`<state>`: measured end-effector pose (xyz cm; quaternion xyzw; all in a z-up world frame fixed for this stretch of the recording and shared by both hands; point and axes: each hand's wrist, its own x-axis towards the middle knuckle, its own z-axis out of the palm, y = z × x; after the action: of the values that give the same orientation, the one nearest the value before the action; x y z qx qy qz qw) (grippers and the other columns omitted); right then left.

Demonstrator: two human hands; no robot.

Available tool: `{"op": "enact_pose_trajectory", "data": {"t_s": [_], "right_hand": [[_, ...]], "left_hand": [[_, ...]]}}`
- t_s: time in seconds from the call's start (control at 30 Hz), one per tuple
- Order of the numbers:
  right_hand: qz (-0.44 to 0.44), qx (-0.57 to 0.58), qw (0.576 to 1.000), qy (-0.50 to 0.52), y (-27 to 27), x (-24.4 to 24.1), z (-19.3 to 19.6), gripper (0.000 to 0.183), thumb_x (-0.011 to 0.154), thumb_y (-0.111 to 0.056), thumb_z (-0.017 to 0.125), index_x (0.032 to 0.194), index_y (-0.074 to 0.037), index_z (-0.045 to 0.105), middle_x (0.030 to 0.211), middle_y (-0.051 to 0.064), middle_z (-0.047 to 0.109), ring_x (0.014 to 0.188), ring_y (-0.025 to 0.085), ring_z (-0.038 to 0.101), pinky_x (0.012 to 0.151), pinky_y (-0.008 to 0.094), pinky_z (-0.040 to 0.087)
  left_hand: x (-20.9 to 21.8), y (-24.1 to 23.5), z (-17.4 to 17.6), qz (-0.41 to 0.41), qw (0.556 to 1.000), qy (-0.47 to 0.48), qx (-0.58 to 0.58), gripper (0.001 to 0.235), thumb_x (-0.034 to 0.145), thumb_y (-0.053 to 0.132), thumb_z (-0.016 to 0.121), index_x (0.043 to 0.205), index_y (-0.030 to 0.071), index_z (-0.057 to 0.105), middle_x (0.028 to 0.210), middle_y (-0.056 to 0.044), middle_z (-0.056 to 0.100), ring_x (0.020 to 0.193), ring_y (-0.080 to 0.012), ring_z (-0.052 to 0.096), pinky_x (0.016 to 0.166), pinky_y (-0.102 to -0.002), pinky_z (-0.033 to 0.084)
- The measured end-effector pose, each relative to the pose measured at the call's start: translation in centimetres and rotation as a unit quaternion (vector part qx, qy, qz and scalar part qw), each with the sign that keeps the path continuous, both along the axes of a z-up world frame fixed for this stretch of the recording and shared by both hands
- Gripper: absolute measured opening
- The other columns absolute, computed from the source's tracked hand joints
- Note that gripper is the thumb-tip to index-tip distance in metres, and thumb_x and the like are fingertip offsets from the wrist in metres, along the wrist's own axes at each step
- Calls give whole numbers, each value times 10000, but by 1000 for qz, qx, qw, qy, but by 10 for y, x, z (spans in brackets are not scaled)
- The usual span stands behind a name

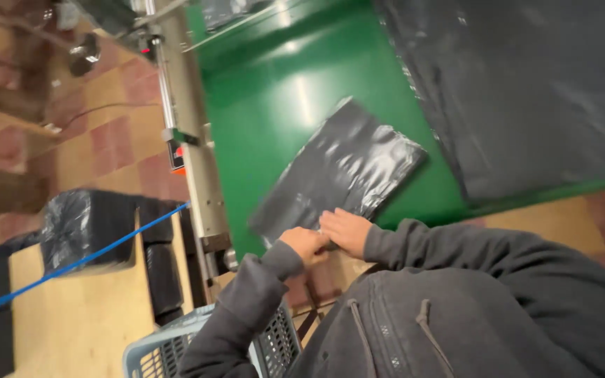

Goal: Fold and stack black plastic bags coming off a machine into a plastic crate.

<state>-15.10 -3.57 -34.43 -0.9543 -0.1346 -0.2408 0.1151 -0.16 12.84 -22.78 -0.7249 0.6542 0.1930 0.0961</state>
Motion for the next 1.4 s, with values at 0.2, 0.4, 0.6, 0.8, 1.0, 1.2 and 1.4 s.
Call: {"op": "enact_pose_trajectory", "data": {"t_s": [0.2, 0.4, 0.6, 0.8, 1.0, 1.2, 1.4], "right_hand": [[68, 613, 776, 133, -49, -63, -54, 243, 861, -115, 635, 1045, -51, 779, 974, 98, 787, 884, 246, 752, 816, 453, 614], [-272, 915, 267, 132, -83, -69, -59, 362, 920, -273, 827, 1115, -7, 679, 940, 214, 748, 801, 306, 762, 715, 427, 640], [-269, 488, 814, 165, -298, -161, 188, 222, 808, -272, 783, 1029, -258, 804, 1036, -30, 797, 1021, 211, 754, 917, 379, 591], [-420, 75, 900, 83, -588, -233, 121, 664, 799, -163, 705, 1439, -39, 575, 1537, 179, 510, 1423, 405, 412, 1021, 555, 382], [-421, 27, 868, 263, -652, -225, 93, 848, 681, -355, 847, 1431, -62, 579, 1222, 210, 634, 1039, 402, 580, 899, 487, 437], [-265, 123, 956, 31, -652, -221, 169, 221, 721, -197, 838, 902, -124, 734, 985, 53, 642, 996, 310, 553, 904, 423, 423], [-168, 165, 971, -50, -713, -71, 209, 239, 816, -68, 863, 941, -30, 664, 931, 78, 656, 852, 297, 585, 792, 387, 474]], "left_hand": [[129, -8, -134, 245, 681, 679, 125, 469, 933, -129, 593, 1385, -12, 551, 1384, -262, 637, 1319, -318, 586, 1074, -380, 507], [106, -2, -114, 474, 795, 373, -67, 286, 954, 365, 751, 1135, 143, 749, 945, -96, 781, 935, -150, 703, 828, -341, 574], [96, 3, -86, 472, 877, 92, 11, 496, 853, 661, 720, 1159, 274, 682, 1054, -24, 784, 1088, -287, 725, 947, -458, 569], [-46, -229, 63, 291, 904, 18, -313, 536, 844, 222, 713, 1267, -85, 594, 1137, -310, 653, 1019, -477, 612, 913, -508, 499], [-117, -372, 0, 271, 881, 111, -372, 575, 904, 306, 700, 1359, -1, 526, 1293, -194, 605, 1139, -374, 601, 984, -418, 487], [-129, -370, -10, 458, 783, 230, -353, 563, 869, 214, 729, 1355, 15, 526, 1272, -153, 648, 1172, -279, 668, 949, -377, 532], [-120, -356, -51, 607, 492, 495, -379, 419, 1032, 211, 518, 1410, 43, 454, 1235, -160, 631, 986, -213, 647, 721, -268, 532]]}}
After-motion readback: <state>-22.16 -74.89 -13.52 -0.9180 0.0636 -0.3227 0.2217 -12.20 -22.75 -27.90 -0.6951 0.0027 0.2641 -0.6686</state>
